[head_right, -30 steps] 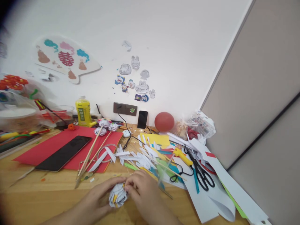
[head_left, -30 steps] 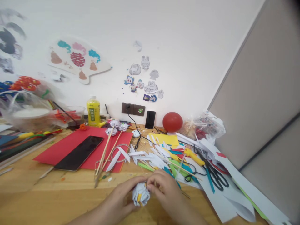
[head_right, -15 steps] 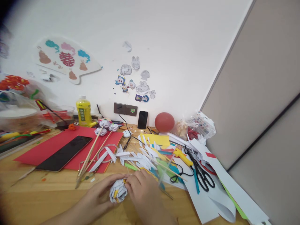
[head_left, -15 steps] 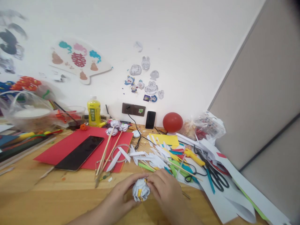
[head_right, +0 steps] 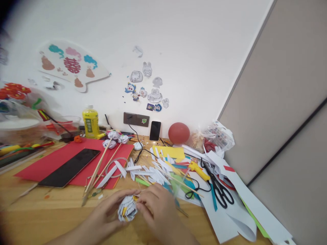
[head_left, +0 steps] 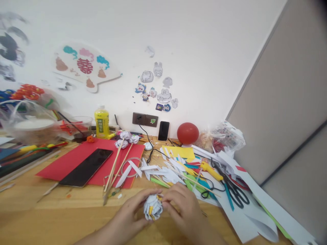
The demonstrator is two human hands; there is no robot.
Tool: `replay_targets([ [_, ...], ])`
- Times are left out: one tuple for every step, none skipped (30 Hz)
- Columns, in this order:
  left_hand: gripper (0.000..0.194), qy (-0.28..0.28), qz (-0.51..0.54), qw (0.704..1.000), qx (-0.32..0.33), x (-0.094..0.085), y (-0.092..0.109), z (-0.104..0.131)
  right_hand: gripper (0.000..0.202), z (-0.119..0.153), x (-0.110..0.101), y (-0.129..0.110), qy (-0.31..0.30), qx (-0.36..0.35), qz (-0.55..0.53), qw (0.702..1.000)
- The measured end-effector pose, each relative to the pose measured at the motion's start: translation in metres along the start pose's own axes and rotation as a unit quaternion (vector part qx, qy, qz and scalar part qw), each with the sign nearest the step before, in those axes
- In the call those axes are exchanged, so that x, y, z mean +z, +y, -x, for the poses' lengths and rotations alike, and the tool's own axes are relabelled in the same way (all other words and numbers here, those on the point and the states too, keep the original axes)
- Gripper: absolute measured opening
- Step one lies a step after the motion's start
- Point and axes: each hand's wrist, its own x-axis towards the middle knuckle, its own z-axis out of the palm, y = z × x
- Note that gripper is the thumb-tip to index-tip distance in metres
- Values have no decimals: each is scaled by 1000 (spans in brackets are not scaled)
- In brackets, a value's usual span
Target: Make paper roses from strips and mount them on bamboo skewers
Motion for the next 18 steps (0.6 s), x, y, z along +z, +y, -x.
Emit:
replay_targets([
  [66,2,-6,1000,-2,0,1,0,19,0,-1,0,-5,-10,2,1000],
  [65,5,-15,1000,-5,-1,2,0,18,0,-2,0,-9,-22,10,1000],
  [65,7,-25,1000,-8,-1,2,0,17,0,-1,0,-9,-33,25,999],
  [65,10,-32,999,-8,-1,3,0,18,1,0,0,-5,-43,44,998],
  [64,12,-37,999,-7,-1,4,0,18,1,1,0,0,-52,63,997],
  [64,13,-40,999,-6,-1,5,0,20,2,3,0,5,-58,79,995],
  [64,14,-44,999,-4,-1,6,0,21,3,5,0,11,-61,89,994],
  [63,17,-48,999,-3,-1,7,0,21,3,7,-1,16,-59,93,994],
  [61,20,-56,998,-4,-1,8,-1,21,4,9,-1,21,-49,90,994],
  [60,25,-66,998,-7,-1,10,-1,20,4,10,-2,25,-38,81,996],
  [58,29,-76,997,-12,-1,11,-1,20,4,11,-2,29,-25,68,997],
  [57,31,-84,996,-16,-1,13,-2,20,3,12,-3,32,-10,53,998],
  [57,32,-89,995,-18,-1,14,-2,21,3,12,-3,34,5,37,999],
  [58,30,-92,995,-18,-1,15,-2,22,2,12,-3,34,22,18,999],
  [58,26,-92,995,-16,-1,15,-2,23,2,13,-3,32,37,-1,999],
  [58,22,-90,996,-14,-1,15,-2,25,1,13,-2,30,52,-20,998],
  [58,20,-87,996,-15,-1,15,-2,25,1,13,-2,29,65,-34,997],
  [58,20,-81,996,-15,-1,14,-2,26,1,14,-2,28,74,-41,996],
])
